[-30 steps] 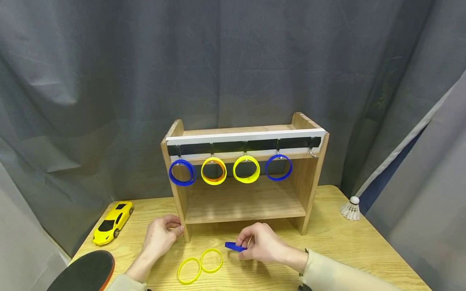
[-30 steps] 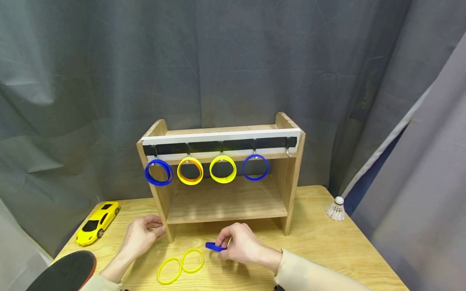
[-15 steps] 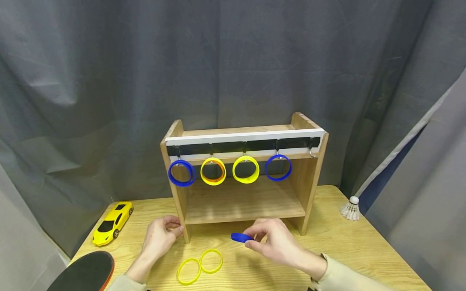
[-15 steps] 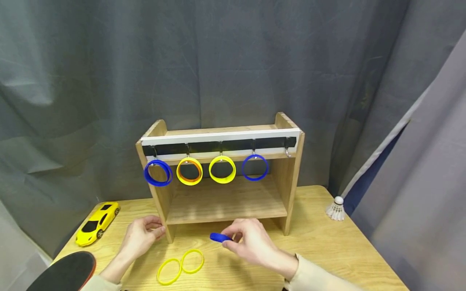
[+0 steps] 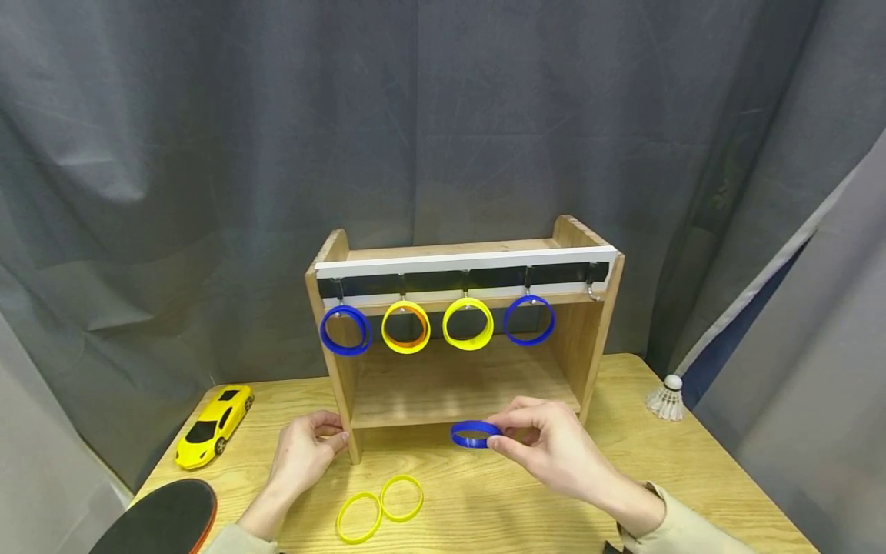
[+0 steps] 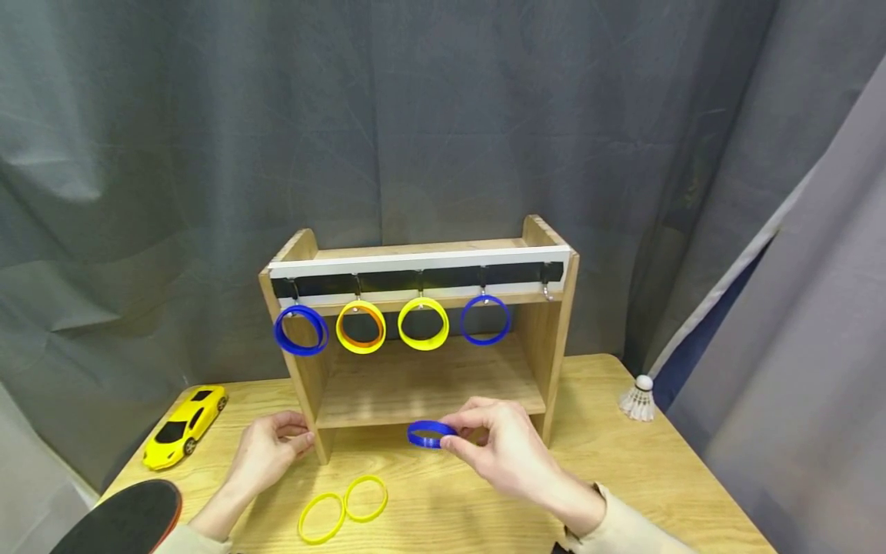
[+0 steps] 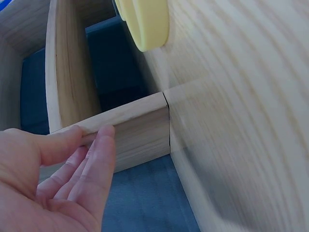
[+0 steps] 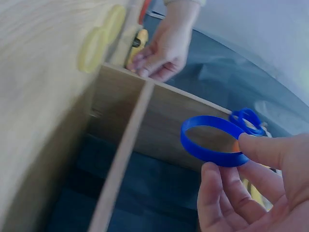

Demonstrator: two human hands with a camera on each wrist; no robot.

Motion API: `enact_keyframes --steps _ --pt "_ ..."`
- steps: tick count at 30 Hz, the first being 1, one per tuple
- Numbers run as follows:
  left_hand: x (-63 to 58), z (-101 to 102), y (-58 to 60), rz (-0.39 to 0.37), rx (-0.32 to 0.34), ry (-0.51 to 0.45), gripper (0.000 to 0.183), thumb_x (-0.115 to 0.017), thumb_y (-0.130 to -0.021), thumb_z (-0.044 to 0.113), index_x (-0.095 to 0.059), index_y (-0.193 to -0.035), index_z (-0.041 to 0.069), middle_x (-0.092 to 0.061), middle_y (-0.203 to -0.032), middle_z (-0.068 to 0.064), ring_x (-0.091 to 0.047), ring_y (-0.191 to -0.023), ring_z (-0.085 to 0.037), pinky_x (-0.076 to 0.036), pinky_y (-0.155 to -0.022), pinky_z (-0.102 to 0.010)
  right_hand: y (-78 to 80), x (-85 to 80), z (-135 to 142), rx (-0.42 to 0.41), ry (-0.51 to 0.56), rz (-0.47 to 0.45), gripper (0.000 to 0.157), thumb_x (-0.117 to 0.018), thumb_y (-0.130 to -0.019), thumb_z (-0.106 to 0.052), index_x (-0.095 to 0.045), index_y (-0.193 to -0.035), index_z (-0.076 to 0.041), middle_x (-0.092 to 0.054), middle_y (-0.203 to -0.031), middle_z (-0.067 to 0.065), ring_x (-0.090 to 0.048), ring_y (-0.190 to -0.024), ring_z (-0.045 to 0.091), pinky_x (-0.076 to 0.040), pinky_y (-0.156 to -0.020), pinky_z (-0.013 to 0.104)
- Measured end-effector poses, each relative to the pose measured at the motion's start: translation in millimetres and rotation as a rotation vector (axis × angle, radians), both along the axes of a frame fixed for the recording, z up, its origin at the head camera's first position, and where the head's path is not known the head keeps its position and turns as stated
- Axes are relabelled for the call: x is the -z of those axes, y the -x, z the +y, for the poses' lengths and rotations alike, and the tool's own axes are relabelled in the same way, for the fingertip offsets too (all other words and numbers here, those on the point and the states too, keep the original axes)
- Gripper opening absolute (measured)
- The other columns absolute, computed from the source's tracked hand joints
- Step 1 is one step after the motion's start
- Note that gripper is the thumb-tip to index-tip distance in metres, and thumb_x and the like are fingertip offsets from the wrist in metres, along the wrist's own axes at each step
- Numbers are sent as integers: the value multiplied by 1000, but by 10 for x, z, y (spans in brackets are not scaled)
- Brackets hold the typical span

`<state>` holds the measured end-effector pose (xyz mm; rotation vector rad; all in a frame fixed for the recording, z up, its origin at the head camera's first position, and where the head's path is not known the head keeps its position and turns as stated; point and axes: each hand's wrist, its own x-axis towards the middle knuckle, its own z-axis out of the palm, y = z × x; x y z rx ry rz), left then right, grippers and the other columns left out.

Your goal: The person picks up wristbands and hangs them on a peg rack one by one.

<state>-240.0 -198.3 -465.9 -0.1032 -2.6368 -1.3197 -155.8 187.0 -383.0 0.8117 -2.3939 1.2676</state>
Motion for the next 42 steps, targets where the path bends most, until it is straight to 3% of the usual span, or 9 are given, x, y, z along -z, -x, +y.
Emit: enact_keyframes --steps 3,6,9,13,19,24,33,42 --pt "2 0 0 0 1 -3 16 -87 -94 9 -82 -109 5 -87 -94 -6 -81 -74 -17 -58 -63 -22 -14 -94 49 -6 75 1 15 -88 -96 -5 -88 -110 -5 -82 -97 6 -71 -85 -4 -66 -73 21" --pt "9 1 3 -5 -3 -7 15 -86 -94 8 -82 -109 5 -87 -94 -6 -81 -75 -18 -58 -64 -21 -18 -194 103 -7 146 4 16 -86 -96 0 -87 -112 -2 -82 -99 13 -75 -87 -1 -68 -74 24" --pt "16 5 5 -14 -11 -10 14 -85 -95 7 -83 -109 6 -87 -93 -5 -83 -76 -21 -58 -64 -21 -16 -285 166 -4 207 19 17 -83 -96 5 -85 -113 3 -82 -98 8 -77 -84 1 -69 -72 24" --pt "22 6 4 -15 -12 -14 15 -85 -95 6 -83 -109 6 -87 -93 -5 -84 -77 -23 -59 -64 -21 -10 -389 260 -22 291 59 20 -80 -95 13 -82 -114 9 -81 -98 -10 -79 -79 2 -68 -70 24" --pt "20 1 4 1 1 -15 16 -86 -95 8 -83 -110 5 -87 -94 -7 -83 -75 -21 -59 -63 -21 16 -510 387 -39 412 121 31 -77 -92 20 -84 -116 1 -83 -99 -12 -81 -80 3 -67 -71 22" --pt "19 2 6 0 1 -13 17 -87 -95 9 -82 -111 5 -87 -94 -6 -83 -75 -21 -59 -62 -22 33 -593 474 -4 488 84 35 -76 -94 20 -86 -115 -5 -84 -99 -8 -83 -80 4 -67 -73 22" --pt "8 3 3 2 2 -5 15 -86 -95 8 -83 -109 6 -87 -93 -5 -83 -75 -22 -59 -63 -22 140 -695 563 19 610 -27 29 -74 -99 14 -85 -120 -4 -89 -107 -5 -84 -76 8 -69 -78 25" --pt "11 0 5 -4 3 -19 13 -86 -95 7 -83 -108 6 -87 -92 -5 -83 -75 -21 -58 -62 -22 331 -717 548 39 692 -34 26 -74 -100 13 -85 -115 -4 -88 -101 -3 -83 -73 9 -68 -71 26"
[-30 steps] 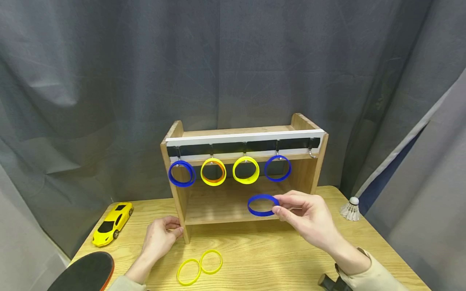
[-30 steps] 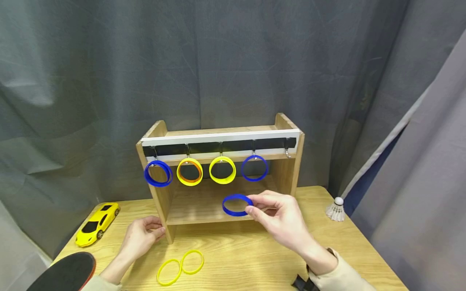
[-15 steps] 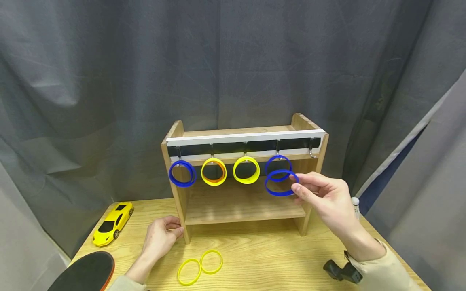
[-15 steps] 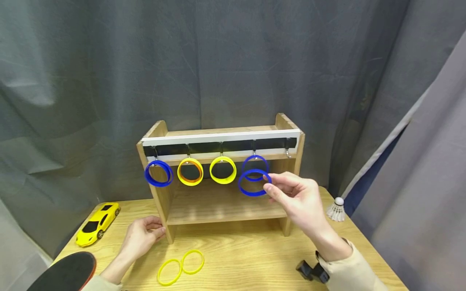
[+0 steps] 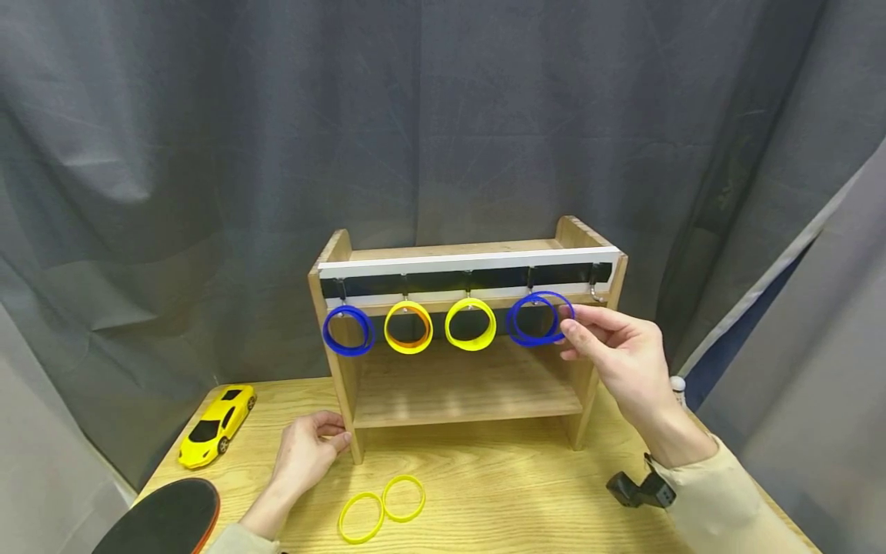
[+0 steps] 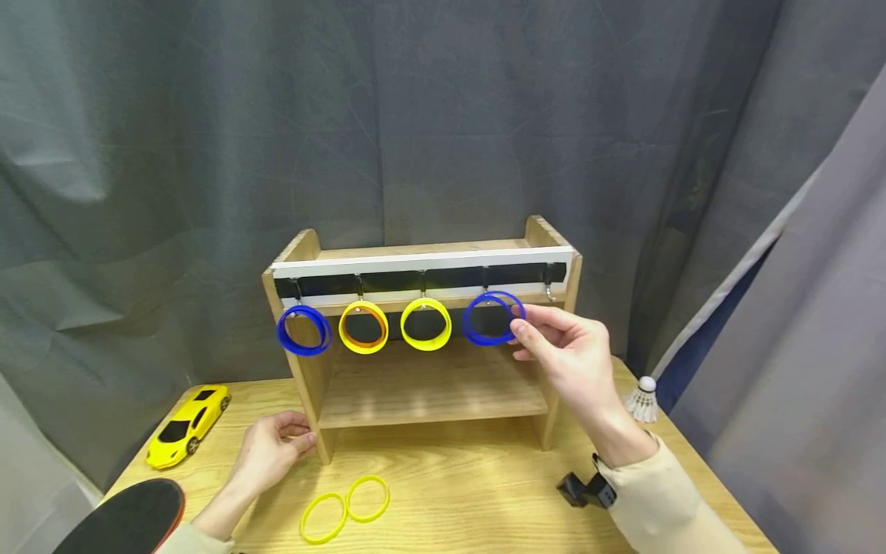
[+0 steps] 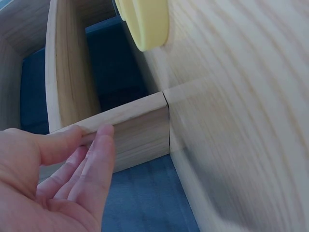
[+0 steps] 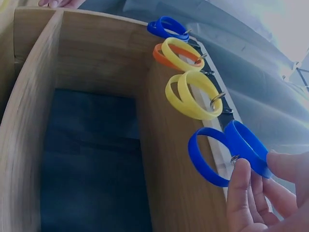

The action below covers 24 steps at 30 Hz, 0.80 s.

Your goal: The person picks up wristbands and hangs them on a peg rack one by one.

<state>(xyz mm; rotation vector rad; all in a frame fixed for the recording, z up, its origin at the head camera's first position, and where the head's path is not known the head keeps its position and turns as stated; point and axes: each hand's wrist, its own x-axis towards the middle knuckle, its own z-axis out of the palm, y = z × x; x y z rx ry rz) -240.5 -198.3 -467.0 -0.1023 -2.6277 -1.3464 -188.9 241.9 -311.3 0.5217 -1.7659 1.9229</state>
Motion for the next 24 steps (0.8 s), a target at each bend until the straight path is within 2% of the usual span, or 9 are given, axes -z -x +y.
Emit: enact_keyframes --steps 5,12,16,24 --pt "6 0 6 -3 1 -6 14 -86 -95 7 -83 -109 6 -87 -92 -5 -83 -75 -21 -58 -62 -22 68 27 -1 -15 20 0 29 -74 -99 14 -86 -113 -9 -88 -100 -1 -83 -74 8 -68 -69 26" --pt "8 1 10 -2 5 -17 15 -86 -95 6 -82 -109 4 -87 -92 -6 -83 -75 -22 -59 -63 -22 112 69 13 -29 15 -19 27 -75 -99 14 -83 -116 -6 -88 -97 -3 -84 -76 10 -69 -69 29" --pt "7 3 7 0 6 -22 15 -86 -95 6 -82 -109 4 -87 -93 -7 -83 -75 -22 -60 -63 -22 123 109 27 -41 -3 -37 27 -75 -99 13 -82 -117 -5 -87 -93 -2 -84 -77 11 -69 -68 29" --pt "6 5 -7 -11 1 -27 15 -85 -95 5 -82 -110 4 -87 -94 -7 -83 -75 -22 -60 -63 -22 133 166 50 -56 -43 -70 29 -76 -100 11 -82 -119 -9 -88 -97 -4 -86 -80 11 -70 -70 30"
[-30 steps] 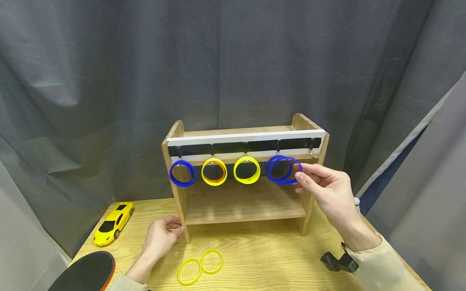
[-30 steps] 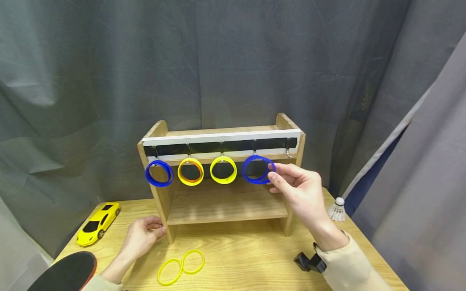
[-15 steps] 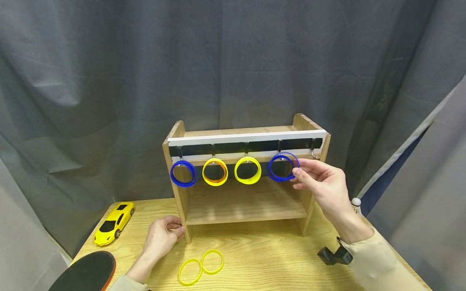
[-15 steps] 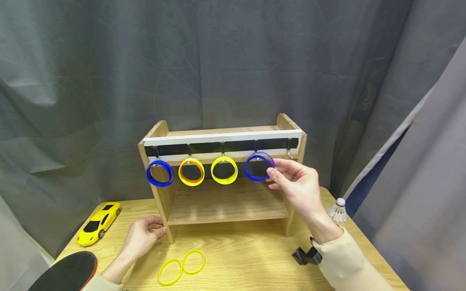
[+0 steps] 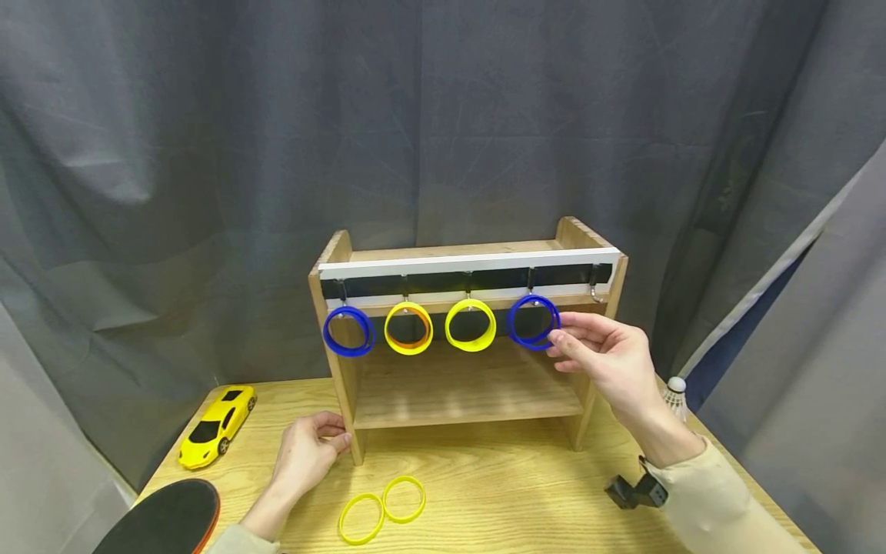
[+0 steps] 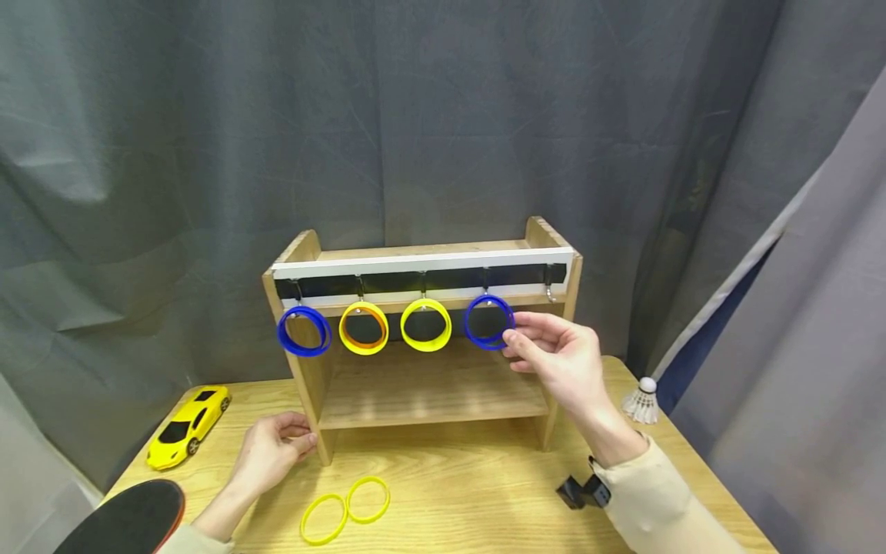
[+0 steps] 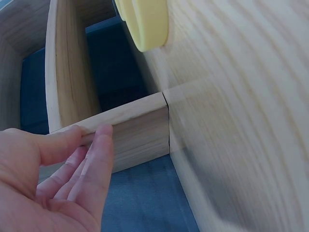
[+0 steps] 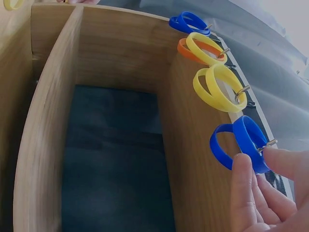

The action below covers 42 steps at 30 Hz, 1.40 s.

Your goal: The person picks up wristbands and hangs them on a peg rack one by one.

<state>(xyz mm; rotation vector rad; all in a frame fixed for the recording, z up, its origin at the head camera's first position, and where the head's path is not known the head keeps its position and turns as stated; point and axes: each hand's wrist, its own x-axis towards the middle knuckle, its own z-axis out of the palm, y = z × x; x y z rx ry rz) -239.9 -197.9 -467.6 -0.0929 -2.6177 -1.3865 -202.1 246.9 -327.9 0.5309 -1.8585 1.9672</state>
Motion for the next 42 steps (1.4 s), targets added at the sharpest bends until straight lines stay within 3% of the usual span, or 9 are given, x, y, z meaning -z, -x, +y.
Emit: enact_keyframes --steps 15,23,27,29,32,35,42 --pt "6 -1 3 1 -11 13 14 -86 -95 7 -83 -109 6 -87 -94 -6 -83 -75 -21 -60 -63 -22 -41 38 -5 -15 -18 -69 27 -76 -100 9 -81 -120 -9 -88 -99 -6 -87 -86 12 -70 -73 30" --pt "3 2 -4 6 -1 -8 17 -86 -95 5 -82 -111 3 -87 -95 -8 -83 -77 -23 -62 -65 -22 -87 293 -72 -63 -48 -136 27 -75 -101 9 -83 -115 -13 -88 -98 -8 -86 -86 9 -70 -72 30" --pt "0 2 -5 9 2 -10 17 -86 -95 5 -82 -111 3 -87 -95 -8 -83 -76 -23 -62 -64 -22 -87 481 -235 -68 -139 -225 20 -79 -99 3 -80 -120 2 -87 -98 -7 -85 -87 8 -71 -73 32" --pt "2 0 -7 7 0 -7 17 -86 -95 6 -82 -111 3 -87 -96 -9 -83 -76 -23 -62 -64 -22 -81 587 -341 -83 -193 -262 27 -82 -98 0 -75 -122 12 -88 -100 1 -84 -87 8 -71 -74 33" --pt "0 1 -7 8 3 -4 18 -86 -95 6 -82 -112 2 -87 -97 -9 -83 -76 -22 -62 -64 -23 -69 757 -510 -140 -278 -290 35 -83 -97 -2 -72 -122 18 -87 -104 18 -84 -86 7 -71 -74 32" --pt "0 2 -8 6 4 -7 18 -85 -96 6 -82 -113 2 -87 -97 -10 -84 -77 -22 -62 -64 -22 -56 929 -675 -217 -372 -283 30 -85 -96 -4 -75 -117 14 -85 -104 25 -82 -84 6 -70 -72 30" --pt "4 2 -5 10 -1 2 17 -86 -95 8 -82 -112 3 -88 -97 -9 -83 -77 -21 -62 -64 -22 -18 1226 -989 -332 -646 -195 22 -94 -89 -13 -85 -108 -5 -86 -104 13 -84 -84 9 -65 -73 20"
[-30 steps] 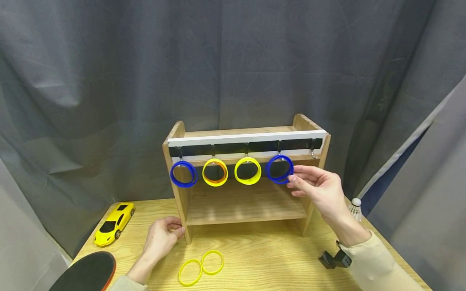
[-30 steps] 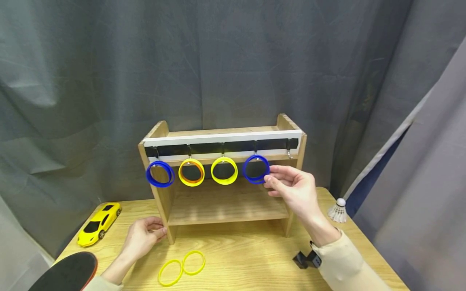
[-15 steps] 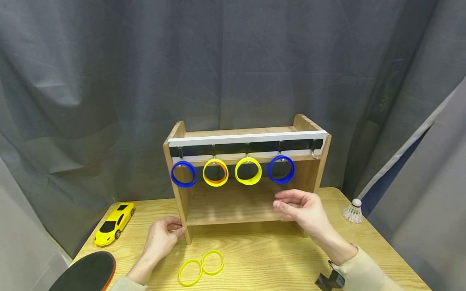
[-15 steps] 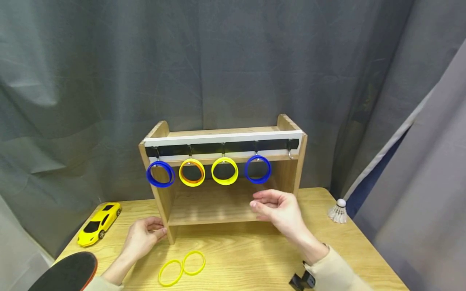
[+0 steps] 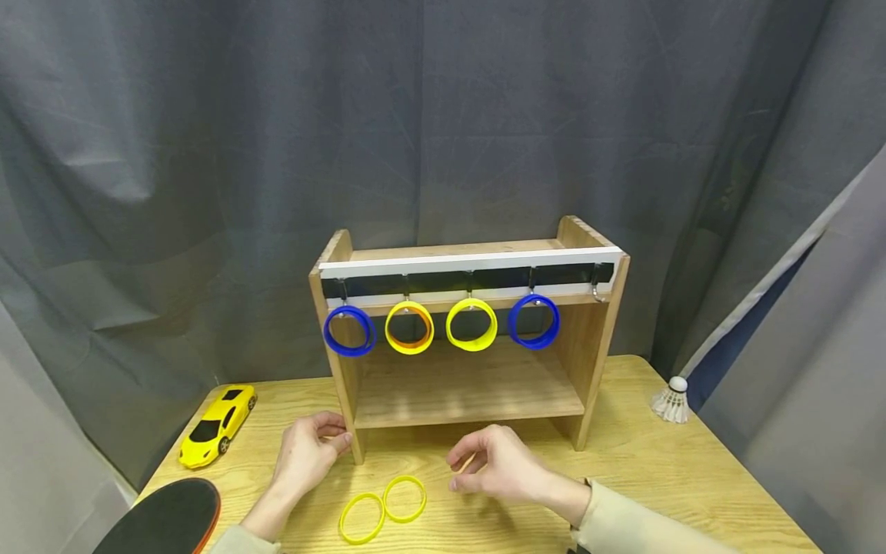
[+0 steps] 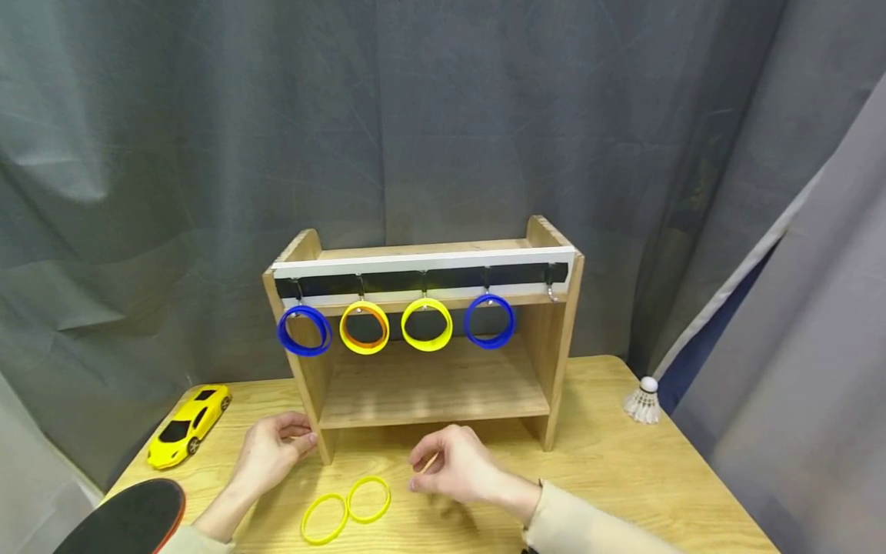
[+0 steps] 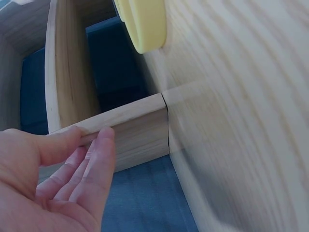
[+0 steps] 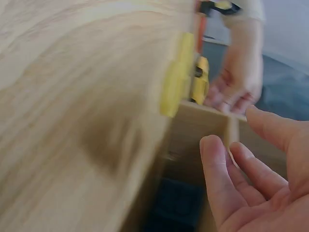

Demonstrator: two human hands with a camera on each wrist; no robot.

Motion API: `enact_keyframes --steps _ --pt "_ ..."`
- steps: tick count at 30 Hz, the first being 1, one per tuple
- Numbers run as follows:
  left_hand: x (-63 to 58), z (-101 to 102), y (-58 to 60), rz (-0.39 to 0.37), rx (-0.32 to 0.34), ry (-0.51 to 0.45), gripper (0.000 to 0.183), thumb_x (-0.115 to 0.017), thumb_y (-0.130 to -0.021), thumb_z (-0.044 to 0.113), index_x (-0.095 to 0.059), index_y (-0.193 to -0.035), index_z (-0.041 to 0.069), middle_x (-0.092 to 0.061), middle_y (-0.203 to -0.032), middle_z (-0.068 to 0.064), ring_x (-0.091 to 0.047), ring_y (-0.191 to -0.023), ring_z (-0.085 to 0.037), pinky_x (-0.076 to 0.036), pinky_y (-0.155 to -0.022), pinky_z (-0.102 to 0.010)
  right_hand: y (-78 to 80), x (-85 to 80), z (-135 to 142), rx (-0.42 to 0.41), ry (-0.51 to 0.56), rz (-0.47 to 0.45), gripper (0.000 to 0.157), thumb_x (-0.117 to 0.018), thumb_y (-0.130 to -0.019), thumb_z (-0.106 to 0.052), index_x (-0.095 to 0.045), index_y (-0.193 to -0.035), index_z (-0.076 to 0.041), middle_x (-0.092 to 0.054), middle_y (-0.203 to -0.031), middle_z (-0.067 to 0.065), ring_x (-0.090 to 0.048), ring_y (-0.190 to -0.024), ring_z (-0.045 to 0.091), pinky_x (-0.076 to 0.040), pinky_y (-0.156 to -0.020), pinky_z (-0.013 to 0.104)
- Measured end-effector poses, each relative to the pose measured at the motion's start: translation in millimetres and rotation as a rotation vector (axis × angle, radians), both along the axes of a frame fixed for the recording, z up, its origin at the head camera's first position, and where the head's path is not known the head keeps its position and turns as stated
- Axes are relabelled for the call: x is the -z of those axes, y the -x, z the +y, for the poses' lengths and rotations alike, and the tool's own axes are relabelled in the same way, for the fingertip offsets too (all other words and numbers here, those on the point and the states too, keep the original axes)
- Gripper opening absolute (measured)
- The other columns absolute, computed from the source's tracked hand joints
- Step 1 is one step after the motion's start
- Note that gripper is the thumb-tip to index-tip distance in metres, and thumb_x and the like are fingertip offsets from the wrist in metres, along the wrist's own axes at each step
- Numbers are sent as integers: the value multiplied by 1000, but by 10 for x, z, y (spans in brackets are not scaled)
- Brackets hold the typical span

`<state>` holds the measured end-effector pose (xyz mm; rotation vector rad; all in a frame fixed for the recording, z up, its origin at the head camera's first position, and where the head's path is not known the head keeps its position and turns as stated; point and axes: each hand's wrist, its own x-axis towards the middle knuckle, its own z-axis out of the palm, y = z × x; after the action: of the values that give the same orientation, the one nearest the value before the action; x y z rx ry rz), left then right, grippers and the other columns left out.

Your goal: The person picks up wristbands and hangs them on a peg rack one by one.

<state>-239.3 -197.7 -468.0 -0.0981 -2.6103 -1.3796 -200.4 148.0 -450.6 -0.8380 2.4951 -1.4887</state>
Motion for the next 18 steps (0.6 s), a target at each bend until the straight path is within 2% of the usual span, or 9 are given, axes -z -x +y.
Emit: enact_keyframes --steps 4,9,15,17,18 --pt "2 -4 5 10 -4 23 17 -87 -94 9 -83 -110 5 -88 -96 -8 -82 -76 -19 -60 -64 -23 18 135 -157 -47 -51 1 22 -94 -88 -9 -85 -107 -3 -86 -107 16 -85 -85 12 -64 -71 17" --pt "0 -6 2 9 -5 25 16 -87 -94 9 -83 -110 6 -88 -96 -7 -81 -75 -20 -59 -64 -23 50 241 -334 -106 -116 18 21 -94 -88 -5 -85 -107 -2 -88 -107 14 -84 -82 5 -62 -72 13" --pt "3 -10 11 6 -3 24 16 -87 -95 10 -83 -110 6 -87 -96 -6 -81 -76 -20 -59 -63 -23 95 294 -479 -156 -234 111 22 -96 -87 -9 -86 -107 -8 -89 -102 4 -77 -79 -7 -57 -93 15" --pt "5 -14 12 5 -4 23 16 -87 -95 10 -83 -109 6 -87 -95 -6 -81 -75 -20 -59 -63 -23 108 318 -528 -172 -260 139 21 -96 -87 -8 -87 -106 -9 -89 -100 2 -74 -77 -10 -57 -90 14" --pt "6 -15 12 5 -4 23 16 -87 -95 10 -83 -109 6 -87 -95 -6 -81 -75 -21 -59 -63 -23 111 329 -553 -179 -269 149 20 -96 -87 -7 -87 -105 -8 -89 -100 1 -73 -75 -11 -58 -85 13"
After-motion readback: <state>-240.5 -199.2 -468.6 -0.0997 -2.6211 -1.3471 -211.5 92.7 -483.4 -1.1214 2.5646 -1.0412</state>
